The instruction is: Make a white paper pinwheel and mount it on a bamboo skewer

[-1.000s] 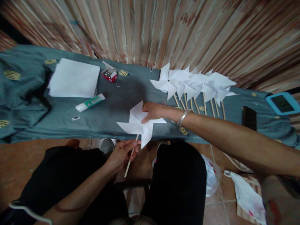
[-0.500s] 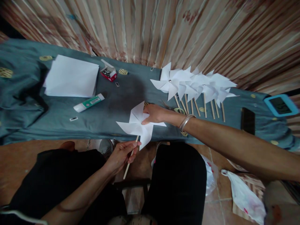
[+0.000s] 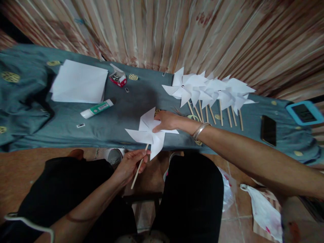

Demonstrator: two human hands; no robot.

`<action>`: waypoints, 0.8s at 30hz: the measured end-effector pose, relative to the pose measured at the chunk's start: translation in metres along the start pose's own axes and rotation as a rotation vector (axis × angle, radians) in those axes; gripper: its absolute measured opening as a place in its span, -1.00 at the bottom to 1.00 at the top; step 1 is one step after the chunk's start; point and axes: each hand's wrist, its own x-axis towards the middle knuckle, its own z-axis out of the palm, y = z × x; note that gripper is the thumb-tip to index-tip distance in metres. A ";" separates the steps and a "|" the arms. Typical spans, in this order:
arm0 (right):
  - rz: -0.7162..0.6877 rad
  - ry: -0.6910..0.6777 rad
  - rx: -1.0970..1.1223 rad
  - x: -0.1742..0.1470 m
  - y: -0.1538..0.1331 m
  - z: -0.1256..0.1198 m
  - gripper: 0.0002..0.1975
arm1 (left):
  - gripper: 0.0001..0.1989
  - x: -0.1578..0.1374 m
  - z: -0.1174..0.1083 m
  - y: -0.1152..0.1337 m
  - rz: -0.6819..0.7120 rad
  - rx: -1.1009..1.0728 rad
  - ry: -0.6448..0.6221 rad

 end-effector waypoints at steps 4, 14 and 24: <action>0.011 -0.011 -0.025 0.000 -0.002 -0.001 -0.73 | -0.59 -0.001 0.001 0.000 -0.011 -0.011 -0.013; 0.004 -0.050 -0.116 0.009 -0.001 -0.005 -0.71 | -0.57 -0.002 0.001 0.000 -0.053 -0.045 -0.048; 0.020 -0.088 -0.209 0.015 -0.006 -0.010 -0.69 | -0.58 -0.002 0.001 -0.002 -0.065 -0.008 -0.006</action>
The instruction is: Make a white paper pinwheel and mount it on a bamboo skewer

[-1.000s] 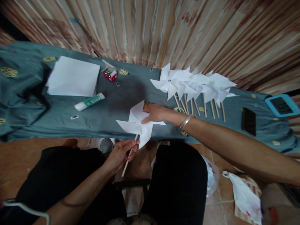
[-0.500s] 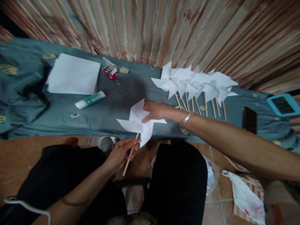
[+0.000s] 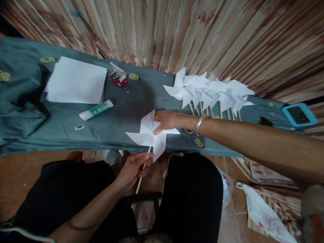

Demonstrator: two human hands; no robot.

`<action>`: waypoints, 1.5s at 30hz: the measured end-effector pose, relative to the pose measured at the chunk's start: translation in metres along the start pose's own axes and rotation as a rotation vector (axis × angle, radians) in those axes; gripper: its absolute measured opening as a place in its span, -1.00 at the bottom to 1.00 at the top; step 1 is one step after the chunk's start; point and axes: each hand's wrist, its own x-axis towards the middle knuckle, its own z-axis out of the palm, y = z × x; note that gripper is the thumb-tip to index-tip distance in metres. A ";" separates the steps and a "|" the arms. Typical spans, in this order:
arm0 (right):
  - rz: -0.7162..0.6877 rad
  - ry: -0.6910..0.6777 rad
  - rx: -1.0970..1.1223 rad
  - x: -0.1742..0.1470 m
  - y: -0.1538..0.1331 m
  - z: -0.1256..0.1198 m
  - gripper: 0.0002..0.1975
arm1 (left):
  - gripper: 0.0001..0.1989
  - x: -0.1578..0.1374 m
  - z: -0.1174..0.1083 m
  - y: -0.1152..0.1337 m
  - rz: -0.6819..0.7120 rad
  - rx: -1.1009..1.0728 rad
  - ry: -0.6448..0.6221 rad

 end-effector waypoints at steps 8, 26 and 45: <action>-0.008 -0.004 0.065 0.001 0.004 0.002 -0.69 | -0.60 0.000 0.003 0.000 -0.019 -0.079 -0.016; -0.013 -0.057 0.130 0.006 0.007 0.001 -0.73 | -0.60 0.005 0.001 -0.005 -0.038 -0.089 -0.046; 0.052 -0.041 0.159 0.007 -0.002 0.001 -0.75 | -0.61 0.005 0.008 -0.010 -0.014 -0.110 -0.038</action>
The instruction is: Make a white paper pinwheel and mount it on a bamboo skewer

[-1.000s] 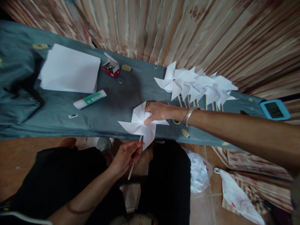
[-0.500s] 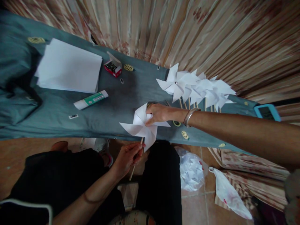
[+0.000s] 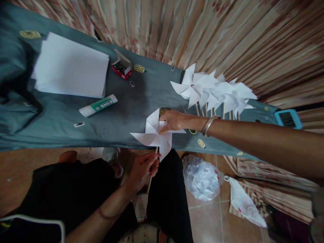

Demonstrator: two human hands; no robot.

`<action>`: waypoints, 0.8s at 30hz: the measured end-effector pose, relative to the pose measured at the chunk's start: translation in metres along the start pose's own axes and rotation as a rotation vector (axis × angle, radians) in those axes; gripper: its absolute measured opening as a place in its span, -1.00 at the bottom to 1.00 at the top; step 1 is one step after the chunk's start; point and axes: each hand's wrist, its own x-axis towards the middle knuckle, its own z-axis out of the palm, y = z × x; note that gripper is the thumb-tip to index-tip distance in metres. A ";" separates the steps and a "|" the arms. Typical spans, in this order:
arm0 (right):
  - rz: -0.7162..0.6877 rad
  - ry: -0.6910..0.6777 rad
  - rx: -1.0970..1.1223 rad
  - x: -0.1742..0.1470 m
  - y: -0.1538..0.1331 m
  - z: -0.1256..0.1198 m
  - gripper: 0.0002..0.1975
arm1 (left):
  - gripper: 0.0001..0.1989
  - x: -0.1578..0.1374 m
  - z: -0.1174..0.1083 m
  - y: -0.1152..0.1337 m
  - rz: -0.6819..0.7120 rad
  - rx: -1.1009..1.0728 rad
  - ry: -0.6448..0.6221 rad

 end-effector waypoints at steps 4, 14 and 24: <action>-0.019 -0.001 0.042 0.002 0.004 0.002 -0.74 | -0.60 0.000 0.002 -0.002 -0.013 -0.021 0.001; -0.021 0.037 0.074 0.004 0.009 0.006 -0.73 | -0.62 0.002 0.007 -0.005 -0.003 -0.026 -0.012; 0.010 0.015 0.040 -0.002 0.007 0.004 -0.75 | -0.58 -0.001 0.007 -0.002 -0.003 -0.023 -0.015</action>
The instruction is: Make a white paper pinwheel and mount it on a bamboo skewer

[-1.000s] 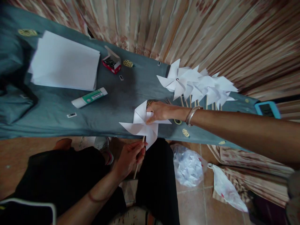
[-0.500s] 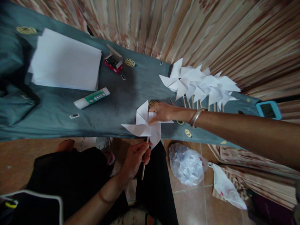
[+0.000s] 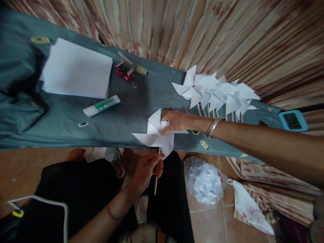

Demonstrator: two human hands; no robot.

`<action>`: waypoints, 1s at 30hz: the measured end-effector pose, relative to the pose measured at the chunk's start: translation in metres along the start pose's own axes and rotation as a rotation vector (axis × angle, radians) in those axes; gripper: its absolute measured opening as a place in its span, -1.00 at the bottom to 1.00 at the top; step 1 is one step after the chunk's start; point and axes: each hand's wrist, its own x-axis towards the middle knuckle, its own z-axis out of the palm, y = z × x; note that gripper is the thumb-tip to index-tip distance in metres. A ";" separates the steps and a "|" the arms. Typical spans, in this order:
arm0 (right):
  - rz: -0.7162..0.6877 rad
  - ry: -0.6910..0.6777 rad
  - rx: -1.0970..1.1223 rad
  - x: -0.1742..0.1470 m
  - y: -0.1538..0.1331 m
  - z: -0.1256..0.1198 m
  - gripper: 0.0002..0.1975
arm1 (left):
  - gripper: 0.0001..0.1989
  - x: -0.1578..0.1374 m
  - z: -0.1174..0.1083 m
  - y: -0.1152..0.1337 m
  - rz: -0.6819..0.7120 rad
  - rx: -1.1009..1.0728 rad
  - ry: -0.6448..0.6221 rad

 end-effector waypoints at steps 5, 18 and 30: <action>0.016 -0.019 -0.085 -0.005 -0.010 -0.006 -0.71 | -0.53 -0.006 0.001 0.003 -0.033 0.012 0.017; -0.062 0.074 0.041 -0.007 0.001 0.001 -0.62 | -0.50 -0.023 -0.020 -0.007 -0.045 0.009 0.088; -0.213 0.118 0.462 -0.003 0.016 0.001 -0.50 | -0.51 -0.022 -0.019 0.000 0.005 -0.015 0.112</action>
